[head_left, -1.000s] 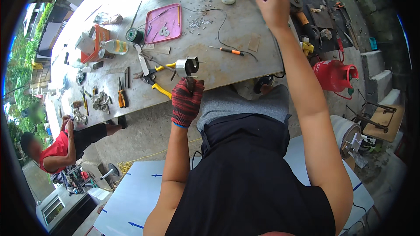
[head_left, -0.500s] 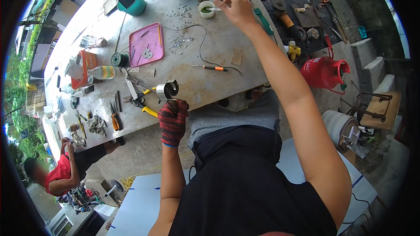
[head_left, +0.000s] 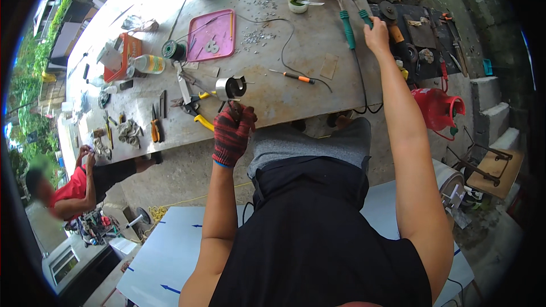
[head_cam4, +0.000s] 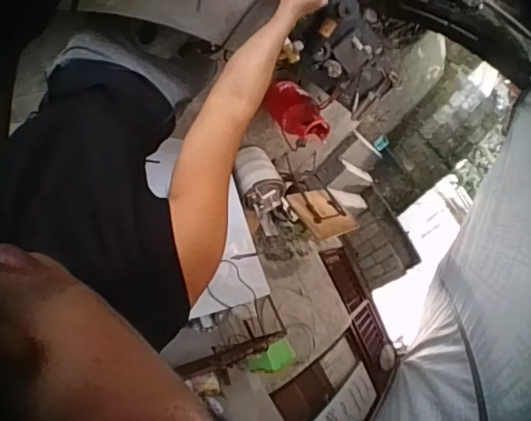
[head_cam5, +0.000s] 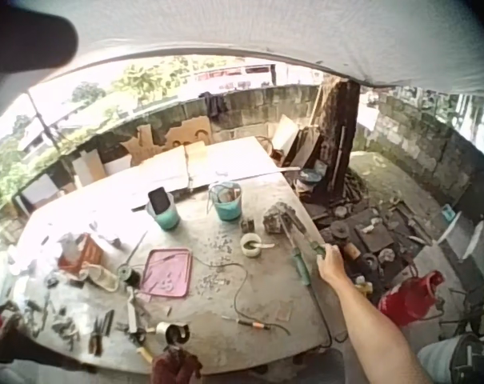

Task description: The person uses a handheld angle grinder to smooth the edges of a small metal cylinder. They then use a screwdriver to adjust a pin inside the cylinder, followed by pliers to bend and shape the metal. A hammer is used to tap the cylinder, and a welding torch is applied to heat the metal piece. The person repeatedly switches between these tools to refine the shape of the metal cylinder.

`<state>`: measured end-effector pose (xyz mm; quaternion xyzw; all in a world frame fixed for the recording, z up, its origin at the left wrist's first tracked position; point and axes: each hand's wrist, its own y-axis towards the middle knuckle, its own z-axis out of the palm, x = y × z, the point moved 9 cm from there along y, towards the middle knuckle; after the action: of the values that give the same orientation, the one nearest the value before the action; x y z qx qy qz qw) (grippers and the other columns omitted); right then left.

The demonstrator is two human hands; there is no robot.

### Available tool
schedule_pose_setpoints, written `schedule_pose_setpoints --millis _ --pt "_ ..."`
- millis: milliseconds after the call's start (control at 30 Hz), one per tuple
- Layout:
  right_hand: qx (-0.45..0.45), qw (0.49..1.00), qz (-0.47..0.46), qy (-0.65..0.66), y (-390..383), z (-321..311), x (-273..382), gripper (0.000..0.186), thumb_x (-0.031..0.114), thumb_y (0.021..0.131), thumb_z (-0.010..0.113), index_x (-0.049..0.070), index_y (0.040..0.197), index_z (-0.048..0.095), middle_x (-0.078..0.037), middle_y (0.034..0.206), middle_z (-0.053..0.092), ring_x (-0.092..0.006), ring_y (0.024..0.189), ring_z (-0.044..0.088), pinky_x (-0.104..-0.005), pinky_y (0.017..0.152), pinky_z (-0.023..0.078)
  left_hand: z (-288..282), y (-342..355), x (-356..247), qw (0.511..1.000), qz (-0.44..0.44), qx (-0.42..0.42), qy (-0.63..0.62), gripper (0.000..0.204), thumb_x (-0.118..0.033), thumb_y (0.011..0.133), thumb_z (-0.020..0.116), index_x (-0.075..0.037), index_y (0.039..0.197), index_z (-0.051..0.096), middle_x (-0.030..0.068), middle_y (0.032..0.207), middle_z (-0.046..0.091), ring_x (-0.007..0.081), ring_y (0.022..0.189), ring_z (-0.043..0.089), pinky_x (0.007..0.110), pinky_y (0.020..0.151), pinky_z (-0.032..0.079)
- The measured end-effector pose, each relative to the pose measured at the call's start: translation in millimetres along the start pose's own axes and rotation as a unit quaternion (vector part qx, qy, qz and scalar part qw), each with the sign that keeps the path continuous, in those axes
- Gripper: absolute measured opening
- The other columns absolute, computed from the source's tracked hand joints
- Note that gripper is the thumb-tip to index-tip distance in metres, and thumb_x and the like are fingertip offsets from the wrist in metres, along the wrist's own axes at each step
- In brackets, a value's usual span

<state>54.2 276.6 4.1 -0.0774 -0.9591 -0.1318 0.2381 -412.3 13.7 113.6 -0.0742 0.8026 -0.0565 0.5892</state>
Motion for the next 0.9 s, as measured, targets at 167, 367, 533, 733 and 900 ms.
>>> schedule_pose_setpoints --millis 167,367,533,733,900 --pt "-0.040 0.992 -0.120 0.017 -45 -99 74 0.033 0.020 0.098 0.064 0.003 0.125 0.066 -0.020 0.113 0.068 -0.0411 0.104 0.066 -0.0477 0.089 0.052 -16 -5 -12 0.977 0.100 -0.067 0.177 0.020 -0.018 0.099 0.069 -0.001 0.089 0.069 0.0068 0.074 0.073 0.0127 0.068 0.068 0.030 0.063 0.053" --pt "0.110 0.975 -0.145 0.126 -181 -226 170 0.028 0.010 0.096 0.067 0.003 0.123 0.065 -0.015 0.098 0.069 -0.0257 0.085 0.067 -0.0337 0.080 0.052 -25 -22 0 0.980 0.114 -0.109 0.123 0.021 -0.019 0.095 0.074 -0.004 0.081 0.070 0.0113 0.069 0.066 0.0263 0.064 0.064 0.038 0.061 0.050" --pt "0.182 0.944 -0.238 0.136 -258 -266 219 0.034 -0.003 0.086 0.072 0.001 0.120 0.066 -0.015 0.094 0.069 -0.0259 0.079 0.069 -0.0331 0.070 0.053 -16 -25 -6 0.977 0.137 -0.101 0.126 0.023 -0.021 0.092 0.076 -0.006 0.076 0.068 0.0134 0.068 0.063 0.0340 0.064 0.063 0.042 0.059 0.048" --pt "0.180 0.936 -0.283 0.109 -288 -282 243 0.041 -0.008 0.080 0.077 0.000 0.120 0.067 -0.015 0.093 0.070 -0.0296 0.077 0.070 -0.0362 0.067 0.055 -11 -32 -13 0.967 0.180 -0.101 0.149 0.021 -0.022 0.091 0.076 -0.007 0.079 0.069 0.0133 0.069 0.064 0.0348 0.065 0.064 0.044 0.059 0.049" --pt "0.178 0.936 -0.287 0.097 -293 -287 245 0.041 -0.007 0.080 0.077 0.000 0.120 0.068 -0.015 0.094 0.070 -0.0296 0.077 0.070 -0.0370 0.067 0.055 -10 -35 -7 0.962 0.189 -0.103 0.168 0.021 -0.024 0.090 0.078 -0.008 0.079 0.068 0.0135 0.070 0.064 0.0355 0.067 0.064 0.045 0.059 0.051"
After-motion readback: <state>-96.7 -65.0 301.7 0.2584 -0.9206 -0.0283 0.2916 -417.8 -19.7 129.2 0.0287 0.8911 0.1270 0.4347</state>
